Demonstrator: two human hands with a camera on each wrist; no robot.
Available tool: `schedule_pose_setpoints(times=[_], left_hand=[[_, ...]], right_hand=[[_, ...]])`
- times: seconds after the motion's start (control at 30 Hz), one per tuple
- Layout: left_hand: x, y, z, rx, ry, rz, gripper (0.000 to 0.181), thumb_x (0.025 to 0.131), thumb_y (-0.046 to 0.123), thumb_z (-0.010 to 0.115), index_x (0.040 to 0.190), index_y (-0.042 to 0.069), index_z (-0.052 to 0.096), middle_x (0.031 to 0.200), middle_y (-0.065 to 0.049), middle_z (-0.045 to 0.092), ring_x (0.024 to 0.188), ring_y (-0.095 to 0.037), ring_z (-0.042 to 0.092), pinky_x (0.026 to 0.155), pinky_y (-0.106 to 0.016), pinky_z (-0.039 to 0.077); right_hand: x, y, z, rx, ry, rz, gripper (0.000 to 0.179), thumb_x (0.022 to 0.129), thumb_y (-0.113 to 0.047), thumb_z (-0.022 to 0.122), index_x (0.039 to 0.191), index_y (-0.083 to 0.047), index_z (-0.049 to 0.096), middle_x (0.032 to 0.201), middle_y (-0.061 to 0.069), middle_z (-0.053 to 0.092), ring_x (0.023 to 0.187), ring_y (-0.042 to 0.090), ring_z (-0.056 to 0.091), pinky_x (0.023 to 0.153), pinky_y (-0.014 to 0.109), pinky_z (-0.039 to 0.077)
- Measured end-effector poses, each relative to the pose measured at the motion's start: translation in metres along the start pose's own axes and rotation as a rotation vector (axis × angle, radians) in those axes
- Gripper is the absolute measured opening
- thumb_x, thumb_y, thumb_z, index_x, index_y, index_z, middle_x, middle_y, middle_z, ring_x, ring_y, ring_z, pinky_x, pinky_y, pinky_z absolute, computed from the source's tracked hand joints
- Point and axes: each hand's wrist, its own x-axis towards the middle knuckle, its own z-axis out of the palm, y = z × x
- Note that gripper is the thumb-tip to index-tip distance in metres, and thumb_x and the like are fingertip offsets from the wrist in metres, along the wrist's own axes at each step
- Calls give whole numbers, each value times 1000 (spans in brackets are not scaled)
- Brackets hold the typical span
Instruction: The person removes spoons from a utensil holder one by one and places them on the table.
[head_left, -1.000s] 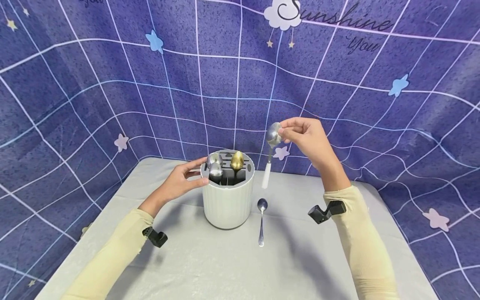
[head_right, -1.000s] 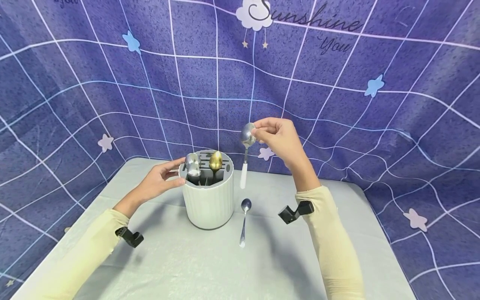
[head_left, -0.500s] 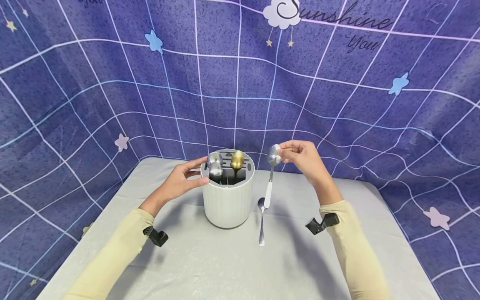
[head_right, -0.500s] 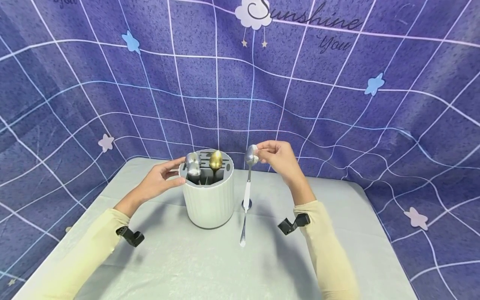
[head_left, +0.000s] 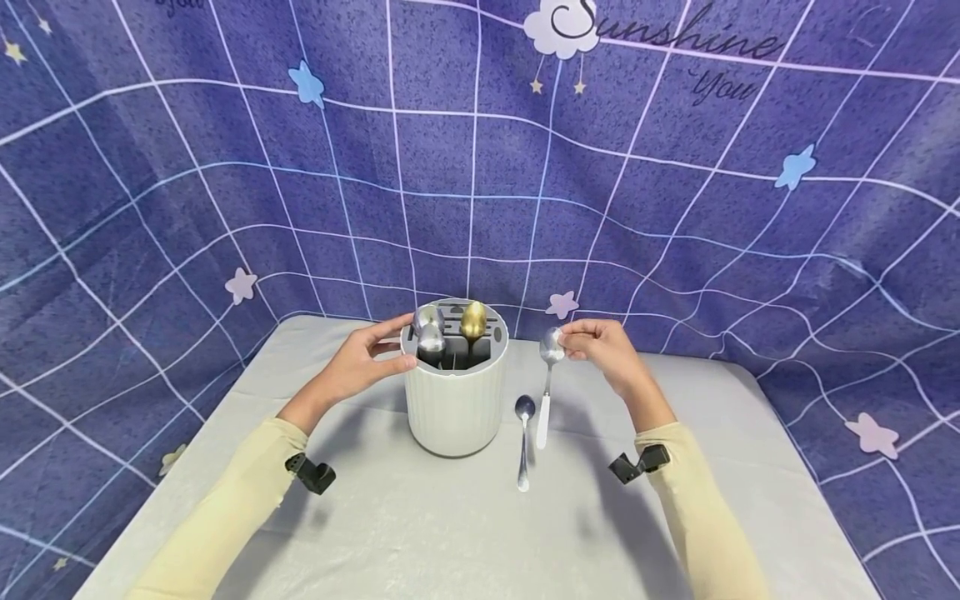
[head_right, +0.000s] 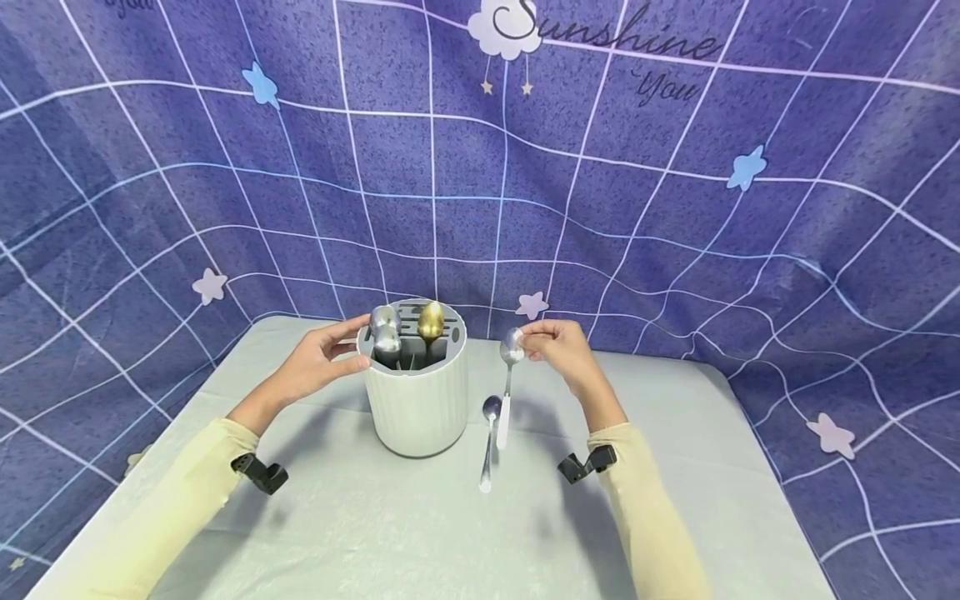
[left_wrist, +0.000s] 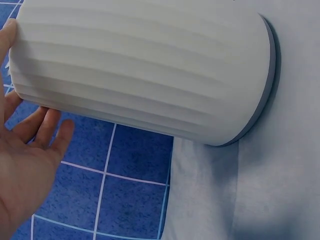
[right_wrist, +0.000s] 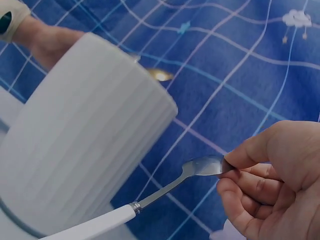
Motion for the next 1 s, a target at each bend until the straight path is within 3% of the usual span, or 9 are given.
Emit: schedule_pose_setpoints(times=[0.23,0.53,1.0], left_hand=[[-1,0,-1,1,2,-23,71,91,8,76,154,5,44,158,-19,43,134,-44,50,116,-51,43],[-1,2,1,3,2,-23,71,91,7,76,154,3,44,158,-21,42,136,-43,49,115,-52,44],[0,0,1,6,3,-5,71,91,8,76,154,3,44,157,-20,43,136,-39,49,115,-51,45]], right_hand=[[2,30,-2,31,1,86,32,94,2,64,119,22,60,81,-2,70,71,8,63,70,18,59],[2,58,-4,59,1,184,23,93,3,64,112,16,64,81,0,69,71,10,63,69,20,60],[-3,83,-2,90,-62,235,28,94,3,63,115,20,60,78,2,67,68,9,61,66,18,60]])
